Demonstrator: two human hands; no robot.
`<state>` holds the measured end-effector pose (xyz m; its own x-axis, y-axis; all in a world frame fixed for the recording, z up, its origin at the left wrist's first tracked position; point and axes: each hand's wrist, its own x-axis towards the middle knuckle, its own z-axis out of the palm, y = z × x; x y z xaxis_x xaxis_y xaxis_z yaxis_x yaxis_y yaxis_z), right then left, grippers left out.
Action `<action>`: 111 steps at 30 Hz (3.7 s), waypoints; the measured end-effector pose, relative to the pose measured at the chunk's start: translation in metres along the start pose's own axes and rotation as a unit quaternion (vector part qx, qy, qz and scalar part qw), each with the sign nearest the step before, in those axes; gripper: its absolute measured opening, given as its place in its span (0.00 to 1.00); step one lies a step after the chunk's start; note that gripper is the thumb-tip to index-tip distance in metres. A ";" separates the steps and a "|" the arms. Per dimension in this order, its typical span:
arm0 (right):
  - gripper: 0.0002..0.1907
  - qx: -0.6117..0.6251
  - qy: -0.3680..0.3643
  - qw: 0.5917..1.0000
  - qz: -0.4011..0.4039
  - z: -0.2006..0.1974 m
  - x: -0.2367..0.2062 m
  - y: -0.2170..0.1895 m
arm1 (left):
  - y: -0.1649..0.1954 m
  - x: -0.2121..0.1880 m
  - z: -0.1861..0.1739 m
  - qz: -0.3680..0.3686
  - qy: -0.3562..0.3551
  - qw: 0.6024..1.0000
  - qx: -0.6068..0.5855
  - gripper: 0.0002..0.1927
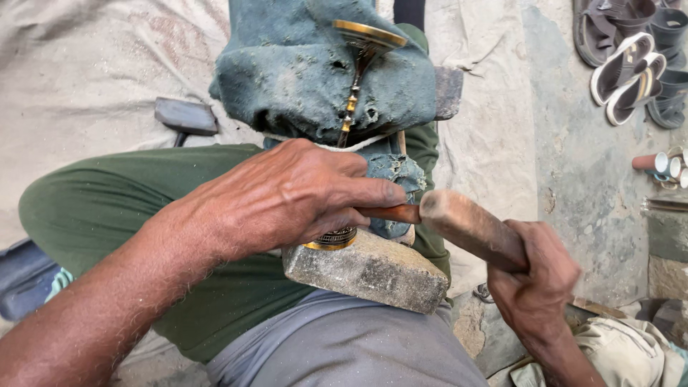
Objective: The person sits cross-legged on the floor with a brass bell clamped between cloth-covered bricks on their lap. They hold a small punch against the bell's engraved surface and strike it repeatedly with a wooden mallet, repositioning the punch around the bell to work the decoration.
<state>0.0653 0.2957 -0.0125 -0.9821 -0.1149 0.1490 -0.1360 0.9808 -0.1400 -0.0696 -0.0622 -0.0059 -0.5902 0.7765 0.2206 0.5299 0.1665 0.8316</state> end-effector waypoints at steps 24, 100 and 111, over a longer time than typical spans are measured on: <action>0.12 0.060 -0.074 0.994 0.053 -0.008 0.034 -0.005 | 0.013 -0.002 0.013 -0.118 0.065 0.991 0.021 0.20; 0.10 0.017 -0.019 0.999 -0.046 -0.044 0.048 -0.022 | -0.006 -0.028 0.019 0.014 0.112 0.994 -0.013 0.20; 0.19 0.521 0.067 0.851 -0.011 0.008 0.032 -0.013 | 0.010 -0.053 0.021 0.047 0.323 0.941 -0.091 0.12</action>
<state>0.0344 0.2783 -0.0142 -0.9638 -0.0430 0.2631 -0.2637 0.2992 -0.9170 -0.0200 -0.0891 -0.0203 -0.8240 0.2415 0.5125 0.5200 -0.0366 0.8534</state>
